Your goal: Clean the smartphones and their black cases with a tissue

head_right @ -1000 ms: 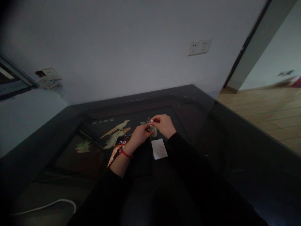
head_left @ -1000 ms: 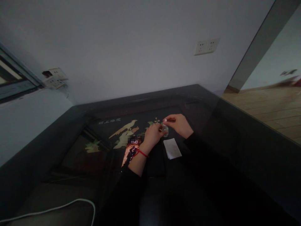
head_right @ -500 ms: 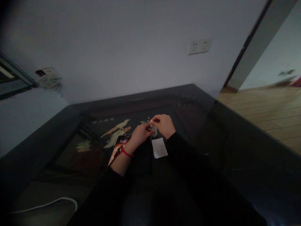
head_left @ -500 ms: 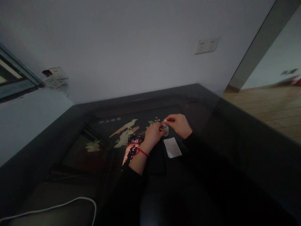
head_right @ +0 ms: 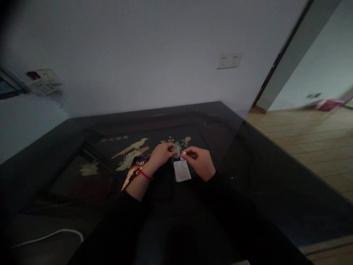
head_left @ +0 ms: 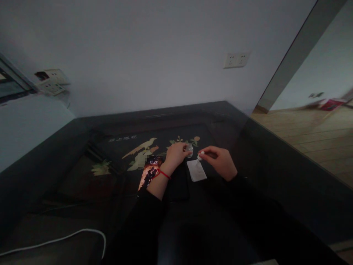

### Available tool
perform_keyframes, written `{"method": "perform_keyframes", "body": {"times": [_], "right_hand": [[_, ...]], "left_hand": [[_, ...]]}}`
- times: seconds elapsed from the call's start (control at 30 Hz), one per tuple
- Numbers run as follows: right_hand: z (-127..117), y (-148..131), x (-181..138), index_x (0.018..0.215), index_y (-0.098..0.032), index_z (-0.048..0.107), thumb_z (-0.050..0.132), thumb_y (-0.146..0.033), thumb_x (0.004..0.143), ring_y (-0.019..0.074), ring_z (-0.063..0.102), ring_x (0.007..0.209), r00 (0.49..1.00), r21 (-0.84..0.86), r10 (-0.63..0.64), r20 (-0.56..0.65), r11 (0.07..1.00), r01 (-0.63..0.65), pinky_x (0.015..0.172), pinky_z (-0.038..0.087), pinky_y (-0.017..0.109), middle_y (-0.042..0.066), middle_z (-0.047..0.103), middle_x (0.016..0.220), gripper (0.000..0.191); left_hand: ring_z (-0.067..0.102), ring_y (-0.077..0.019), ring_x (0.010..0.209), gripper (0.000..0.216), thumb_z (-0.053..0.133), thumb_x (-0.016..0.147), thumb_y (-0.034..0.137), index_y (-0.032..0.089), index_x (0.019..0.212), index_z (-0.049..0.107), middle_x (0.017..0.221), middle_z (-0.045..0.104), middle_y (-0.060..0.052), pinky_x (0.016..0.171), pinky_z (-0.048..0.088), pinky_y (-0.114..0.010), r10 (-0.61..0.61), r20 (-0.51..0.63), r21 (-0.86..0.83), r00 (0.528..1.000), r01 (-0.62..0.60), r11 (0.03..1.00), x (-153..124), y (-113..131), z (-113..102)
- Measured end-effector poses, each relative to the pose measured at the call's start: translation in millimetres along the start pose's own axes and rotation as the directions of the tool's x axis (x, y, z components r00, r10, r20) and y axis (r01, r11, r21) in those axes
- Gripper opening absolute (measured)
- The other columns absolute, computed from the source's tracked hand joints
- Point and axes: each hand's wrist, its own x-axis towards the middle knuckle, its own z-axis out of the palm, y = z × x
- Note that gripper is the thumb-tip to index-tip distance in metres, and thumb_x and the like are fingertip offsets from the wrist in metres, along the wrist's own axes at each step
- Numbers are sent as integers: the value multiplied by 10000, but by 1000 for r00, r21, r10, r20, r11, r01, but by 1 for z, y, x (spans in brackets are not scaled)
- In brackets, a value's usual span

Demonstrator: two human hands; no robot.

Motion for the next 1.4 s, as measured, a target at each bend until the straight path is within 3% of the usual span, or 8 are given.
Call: {"method": "perform_keyframes", "body": {"times": [0.2, 0.5, 0.73, 0.83, 1.03, 1.4], "right_hand": [[3, 14, -11, 780, -200, 705, 652, -346, 767, 205, 712, 739, 1000, -31, 20, 16, 999, -19, 695, 568, 324, 50, 754, 823, 155], [5, 13, -12, 722, -196, 711, 655, -345, 765, 196, 704, 682, 1000, -32, 3, 2, 999, -2, 637, 552, 297, 44, 748, 741, 165], [-10, -15, 33, 863, -185, 706, 624, -367, 806, 203, 700, 788, 975, -48, -83, -204, 996, 74, 726, 554, 330, 67, 747, 884, 208], [-6, -25, 53, 871, -182, 703, 624, -361, 805, 206, 697, 790, 961, -68, -128, -245, 991, 114, 733, 552, 334, 72, 744, 885, 207], [17, -17, 62, 833, -186, 704, 618, -351, 804, 199, 699, 701, 972, -99, -163, -169, 984, 147, 674, 561, 318, 62, 743, 821, 189], [24, 8, 67, 960, -183, 715, 632, -184, 803, 182, 700, 802, 996, -241, -88, 30, 966, 93, 728, 536, 276, 51, 749, 883, 178]], "left_hand": [[657, -190, 867, 243, 656, 796, 381, 217, 970, 697, 927, 728, -48, 760, 475, -274, -18, -9, 2, 1000, 18, 1000, -1, 3, -1], [657, -198, 888, 238, 642, 805, 387, 205, 947, 698, 922, 722, -60, 777, 478, -284, -10, -1, 14, 1000, 10, 1000, 0, 4, -2], [663, -190, 852, 232, 639, 807, 401, 207, 923, 692, 913, 725, -55, 762, 475, -287, -9, 2, 11, 1000, 9, 1000, 2, 0, 1], [668, -188, 838, 246, 650, 796, 416, 215, 931, 692, 882, 727, -46, 754, 477, -283, -14, -5, 15, 1000, 14, 1000, 2, -1, 2], [674, -193, 846, 240, 671, 780, 404, 228, 942, 696, 856, 729, -39, 779, 478, -287, -26, -37, 19, 999, 27, 999, 1, 1, 2], [673, -212, 870, 231, 660, 795, 399, 213, 929, 688, 894, 730, -54, 789, 485, -307, -21, -16, 28, 1000, 22, 999, 3, 1, 2]]}}
